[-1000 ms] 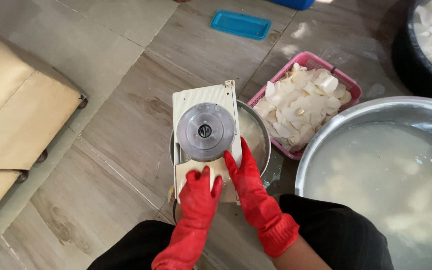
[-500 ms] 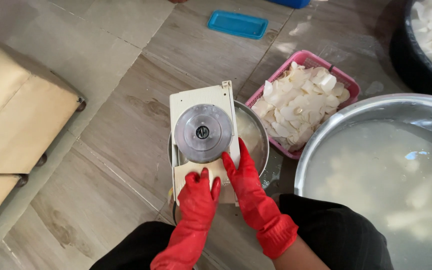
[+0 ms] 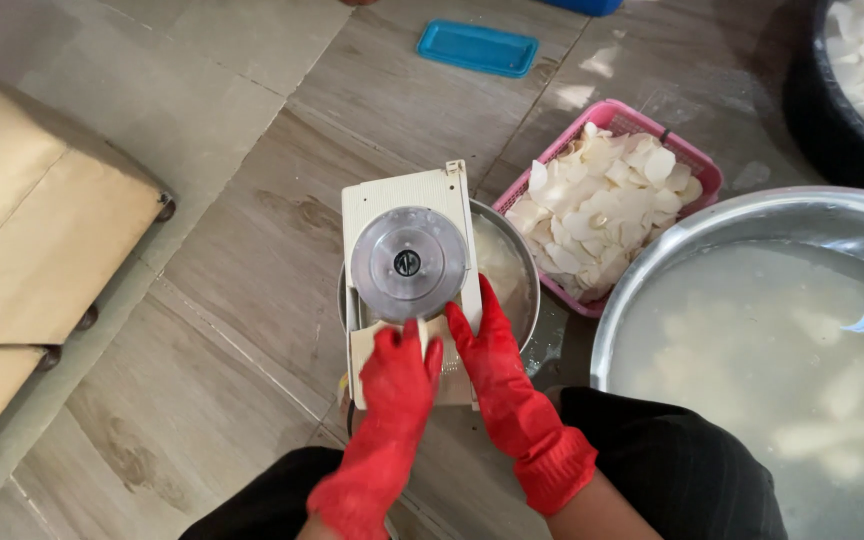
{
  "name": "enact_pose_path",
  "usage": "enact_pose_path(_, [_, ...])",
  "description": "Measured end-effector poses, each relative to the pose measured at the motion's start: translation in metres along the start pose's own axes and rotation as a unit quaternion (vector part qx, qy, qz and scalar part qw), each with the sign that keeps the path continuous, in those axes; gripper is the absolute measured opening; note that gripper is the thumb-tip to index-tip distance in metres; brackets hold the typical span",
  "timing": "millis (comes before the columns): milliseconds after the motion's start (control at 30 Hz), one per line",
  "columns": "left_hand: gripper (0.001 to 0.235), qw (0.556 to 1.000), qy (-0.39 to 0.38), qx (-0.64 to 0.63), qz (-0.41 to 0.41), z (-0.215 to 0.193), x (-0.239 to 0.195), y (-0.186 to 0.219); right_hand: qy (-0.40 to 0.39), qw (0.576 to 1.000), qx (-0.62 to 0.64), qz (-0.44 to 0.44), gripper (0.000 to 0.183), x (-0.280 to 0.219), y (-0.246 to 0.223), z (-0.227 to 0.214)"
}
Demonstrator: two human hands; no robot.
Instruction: The person sits on the floor and uses a manual rotary slicer to slice white vegetable pieces. They repeatedly pick up pieces from a large metal basin of water, place them on the slicer, and push them through the blade, collecting the sliced pieces in a pink basket.
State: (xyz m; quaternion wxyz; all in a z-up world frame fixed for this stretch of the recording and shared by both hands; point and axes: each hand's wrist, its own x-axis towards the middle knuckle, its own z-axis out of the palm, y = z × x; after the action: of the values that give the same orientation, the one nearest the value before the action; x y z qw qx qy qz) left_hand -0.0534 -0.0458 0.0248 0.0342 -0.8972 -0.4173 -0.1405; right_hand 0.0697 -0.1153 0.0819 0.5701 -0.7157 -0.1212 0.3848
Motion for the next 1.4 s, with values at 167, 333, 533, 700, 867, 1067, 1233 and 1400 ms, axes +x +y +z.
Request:
enact_pose_path(167, [0.043,0.998,0.040,-0.016,-0.042,0.003,0.076,0.019,-0.007,1.000,-0.006,0.024,0.070,-0.012,-0.021,-0.004])
enact_pose_path(333, [0.042,0.997,-0.065,-0.049,-0.003,-0.033,0.012,0.002,-0.007,1.000,-0.014,0.027,0.070,-0.006,-0.018,-0.004])
enact_pose_path(533, [0.042,0.994,-0.092,-0.054,-0.022,-0.013,0.048,0.012,-0.007,1.000,-0.009,0.028,0.069,-0.003,-0.011,-0.005])
enact_pose_path(700, [0.039,0.996,-0.002,-0.066,-0.052,0.000,0.067,0.010,-0.009,1.000,-0.003,0.016,0.071,-0.009,-0.018,-0.004])
enact_pose_path(867, [0.046,0.994,-0.056,-0.098,0.014,-0.021,-0.014,-0.010,-0.005,0.999,-0.009,0.032,0.070,-0.008,-0.018,-0.005])
enact_pose_path(1067, [0.039,0.994,-0.009,-0.078,-0.070,0.007,0.079,0.017,-0.014,0.999,0.005,0.029,0.070,-0.008,-0.014,-0.008])
enact_pose_path(1233, [0.038,0.991,-0.093,-0.091,-0.043,-0.019,0.031,0.001,-0.019,0.999,-0.009,0.037,0.070,-0.007,-0.018,-0.007])
enact_pose_path(1400, [0.040,0.995,-0.074,-0.068,-0.016,-0.009,0.013,-0.003,-0.017,0.999,-0.015,0.034,0.070,-0.011,-0.020,-0.006])
